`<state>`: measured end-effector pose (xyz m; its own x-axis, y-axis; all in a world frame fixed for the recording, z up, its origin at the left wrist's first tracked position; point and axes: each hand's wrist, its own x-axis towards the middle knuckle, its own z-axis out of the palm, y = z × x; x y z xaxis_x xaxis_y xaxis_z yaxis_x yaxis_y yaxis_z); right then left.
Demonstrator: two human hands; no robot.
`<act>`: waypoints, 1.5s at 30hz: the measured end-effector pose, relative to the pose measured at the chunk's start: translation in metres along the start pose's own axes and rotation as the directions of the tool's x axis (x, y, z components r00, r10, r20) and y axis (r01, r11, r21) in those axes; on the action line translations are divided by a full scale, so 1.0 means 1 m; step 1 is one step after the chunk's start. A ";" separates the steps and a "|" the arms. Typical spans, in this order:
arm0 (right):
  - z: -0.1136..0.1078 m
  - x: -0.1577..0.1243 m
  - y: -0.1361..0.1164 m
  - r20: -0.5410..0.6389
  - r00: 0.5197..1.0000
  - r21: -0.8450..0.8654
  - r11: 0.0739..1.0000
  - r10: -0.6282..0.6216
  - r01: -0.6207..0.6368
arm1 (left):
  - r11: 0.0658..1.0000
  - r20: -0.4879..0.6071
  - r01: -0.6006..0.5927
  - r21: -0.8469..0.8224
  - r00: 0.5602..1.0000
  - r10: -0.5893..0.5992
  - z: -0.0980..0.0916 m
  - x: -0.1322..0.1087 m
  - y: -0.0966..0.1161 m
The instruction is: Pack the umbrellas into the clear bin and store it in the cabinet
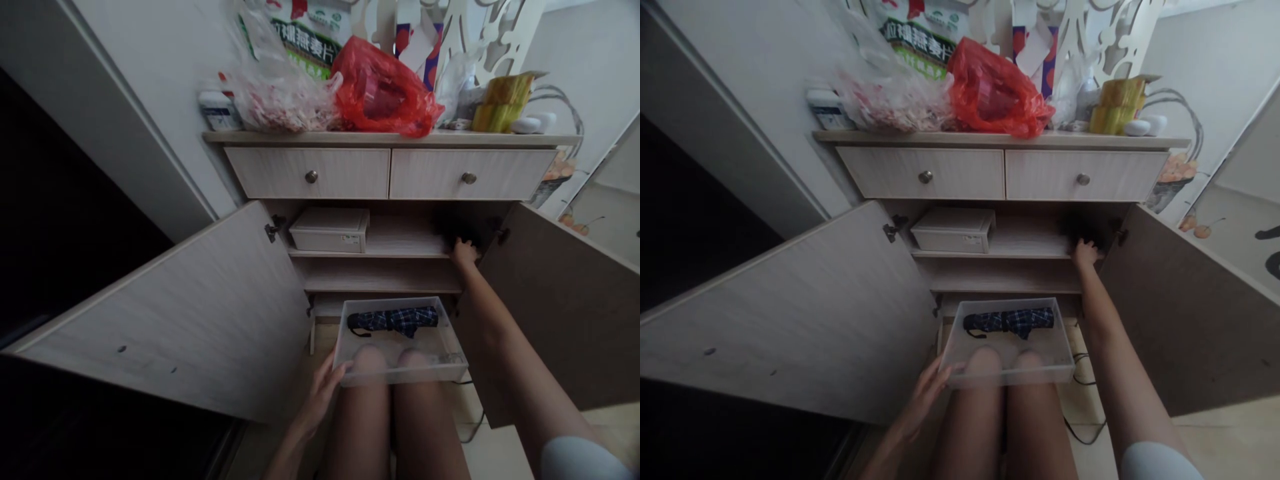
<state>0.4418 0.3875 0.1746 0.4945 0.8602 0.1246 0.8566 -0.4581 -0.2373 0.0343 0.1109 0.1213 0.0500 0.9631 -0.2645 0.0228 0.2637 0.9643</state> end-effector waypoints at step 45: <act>-0.043 -0.191 0.031 0.411 0.359 0.138 0.446 -0.838 0.884 | 0.999 0.000 -0.044 0.019 0.999 0.044 0.004 -0.002 0.001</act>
<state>0.3800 0.1993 0.1847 -0.6009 0.7848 -0.1519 0.7993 0.5871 -0.1283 0.0384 0.1086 0.1228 0.0506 0.9737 -0.2219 0.0392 0.2201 0.9747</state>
